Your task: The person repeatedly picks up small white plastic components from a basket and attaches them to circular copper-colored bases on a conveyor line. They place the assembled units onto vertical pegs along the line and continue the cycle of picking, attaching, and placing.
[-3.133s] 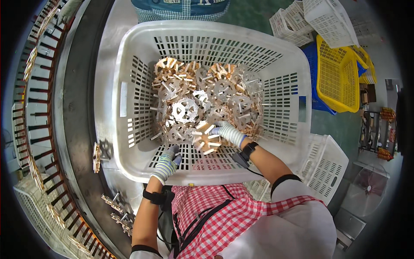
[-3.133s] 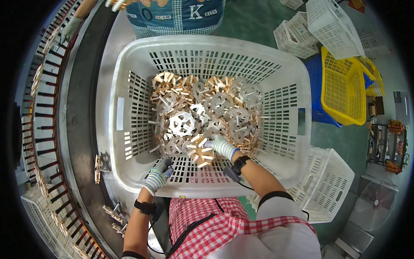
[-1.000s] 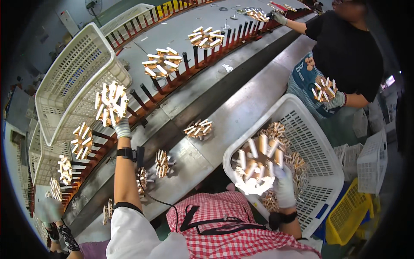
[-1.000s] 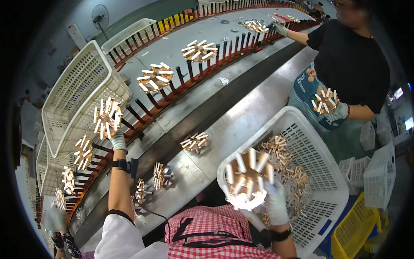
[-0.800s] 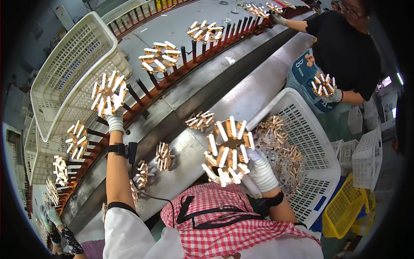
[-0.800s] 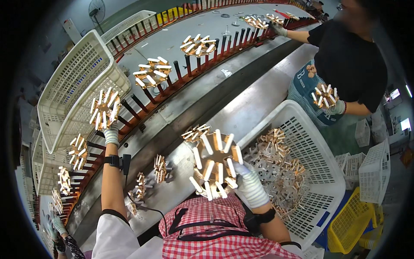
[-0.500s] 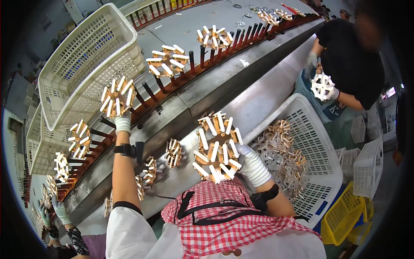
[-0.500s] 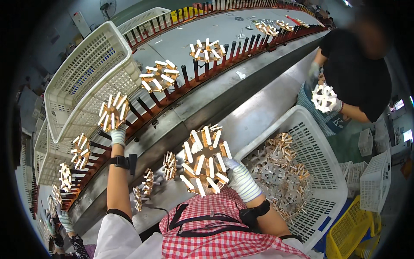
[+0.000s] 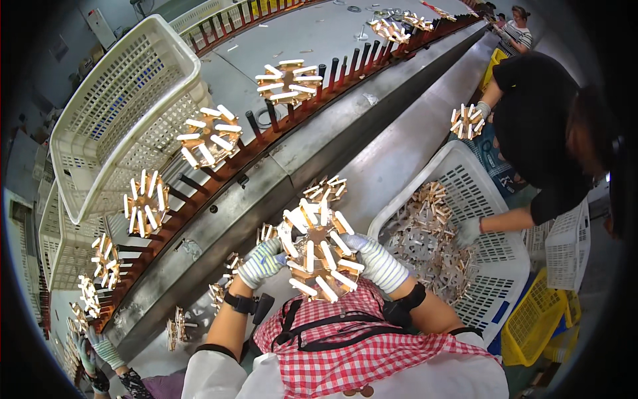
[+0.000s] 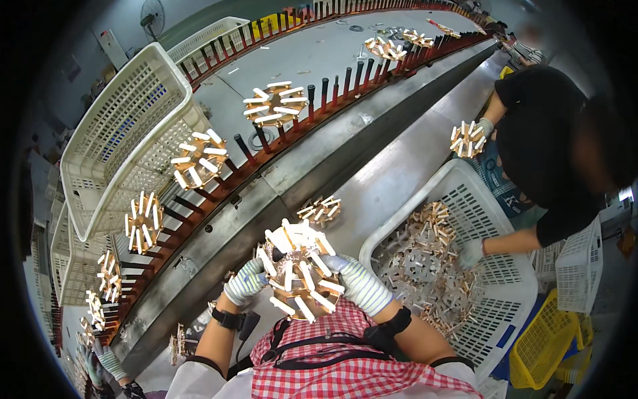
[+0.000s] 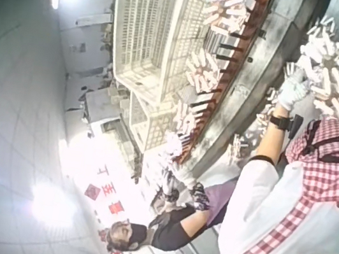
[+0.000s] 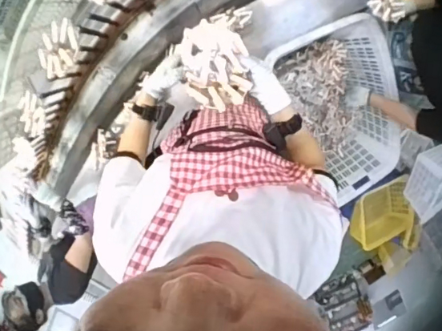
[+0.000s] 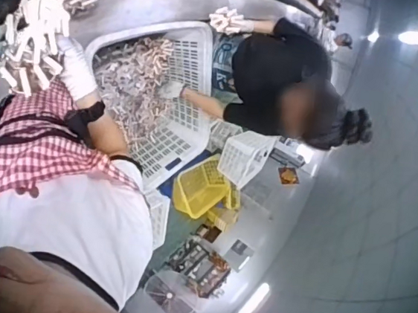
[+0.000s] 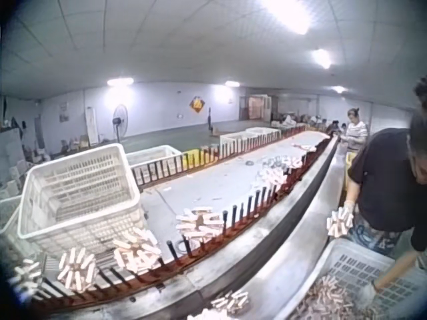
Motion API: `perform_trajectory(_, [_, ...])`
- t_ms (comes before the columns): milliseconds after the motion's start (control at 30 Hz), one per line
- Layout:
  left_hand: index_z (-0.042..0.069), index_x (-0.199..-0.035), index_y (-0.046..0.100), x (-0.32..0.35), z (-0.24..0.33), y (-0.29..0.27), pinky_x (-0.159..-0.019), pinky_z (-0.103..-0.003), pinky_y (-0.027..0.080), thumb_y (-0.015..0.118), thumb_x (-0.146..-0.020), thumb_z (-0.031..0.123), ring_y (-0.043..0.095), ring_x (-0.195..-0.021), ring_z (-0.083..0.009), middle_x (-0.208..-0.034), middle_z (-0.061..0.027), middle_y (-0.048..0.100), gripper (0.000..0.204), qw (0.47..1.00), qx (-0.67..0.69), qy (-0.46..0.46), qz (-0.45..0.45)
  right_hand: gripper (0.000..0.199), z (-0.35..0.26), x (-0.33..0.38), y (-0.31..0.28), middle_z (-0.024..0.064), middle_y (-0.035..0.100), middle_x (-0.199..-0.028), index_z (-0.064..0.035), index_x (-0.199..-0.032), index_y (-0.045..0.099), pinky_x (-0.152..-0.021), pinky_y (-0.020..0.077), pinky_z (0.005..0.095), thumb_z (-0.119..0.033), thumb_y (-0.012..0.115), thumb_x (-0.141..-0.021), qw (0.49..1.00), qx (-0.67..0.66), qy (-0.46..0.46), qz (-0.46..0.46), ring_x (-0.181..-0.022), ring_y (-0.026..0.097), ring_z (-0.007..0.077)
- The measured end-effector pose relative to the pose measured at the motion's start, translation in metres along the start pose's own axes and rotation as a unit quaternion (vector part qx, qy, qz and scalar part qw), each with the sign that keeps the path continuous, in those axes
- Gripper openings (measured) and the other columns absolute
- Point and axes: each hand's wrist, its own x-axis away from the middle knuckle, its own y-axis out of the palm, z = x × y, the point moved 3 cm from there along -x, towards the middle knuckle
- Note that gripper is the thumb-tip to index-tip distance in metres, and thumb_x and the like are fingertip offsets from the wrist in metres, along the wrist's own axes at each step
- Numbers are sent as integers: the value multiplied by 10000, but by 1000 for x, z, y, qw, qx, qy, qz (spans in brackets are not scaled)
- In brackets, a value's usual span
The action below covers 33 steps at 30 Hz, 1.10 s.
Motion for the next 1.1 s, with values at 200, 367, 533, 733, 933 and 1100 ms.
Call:
perform_trajectory(200, [74, -1363, 507, -20, -11, 1, -1077, -370, 373, 526, -954, 270, 526, -1213, -256, -1290, -132, 588, 454, 987, -149, 45, -32, 487, -1, 1, -4, 122, 677, -1128, 37, -1235, 579, -895, 537, 339, -292, 683, -891, 999, 17, 27, -9, -981, 672, 216])
perform_trajectory(367, [76, -1297, 547, -28, -14, 10, -1087, -408, 339, 582, -873, 358, 510, -1204, -269, -1270, -121, 583, 510, 971, -236, 42, 6, 431, -3, -2, -15, 80, 688, -1079, 26, -1219, 585, -853, 542, 289, -295, 635, -937, 994, 110, 16, 1, -915, 675, 152])
perform_trajectory(533, [83, -1312, 516, -52, 9, 3, -909, -429, 453, 705, -809, 383, 584, -1051, -288, -1193, -124, 605, 615, 993, -112, 40, -22, 567, -22, 24, -19, 113, 638, -1182, 36, -1229, 575, -929, 500, 319, -396, 678, -876, 992, 126, -15, 0, -1047, 623, 184])
perform_trajectory(733, [72, -1260, 551, -180, 135, 1, -782, -408, 501, 635, -851, 233, 611, -941, -252, -1114, -111, 615, 448, 836, -475, 214, 170, 561, -34, 60, -43, 113, 628, -1192, 5, -1229, 589, -980, 480, 388, -434, 645, -885, 990, 73, -97, 69, -1086, 614, 225])
perform_trajectory(933, [52, -1191, 589, -308, 117, -70, -782, -470, 498, 558, -876, 228, 612, -952, -317, -1121, -143, 619, 362, 613, -646, 126, 438, 615, -15, 72, -43, 115, 636, -1130, -4, -1261, 560, -950, 501, 398, -446, 673, -848, 992, 47, -73, 90, -1041, 618, 236])
perform_trajectory(1100, [157, -1429, 442, -343, 121, -118, -1145, -541, 234, 370, -970, 486, 341, -1392, -316, -1505, -88, 404, 569, 792, -486, -58, 365, 541, -17, 95, -30, 65, 688, -971, 33, -1252, 578, -718, 554, 231, -325, 707, -866, 978, -27, -117, 171, -801, 648, 122])
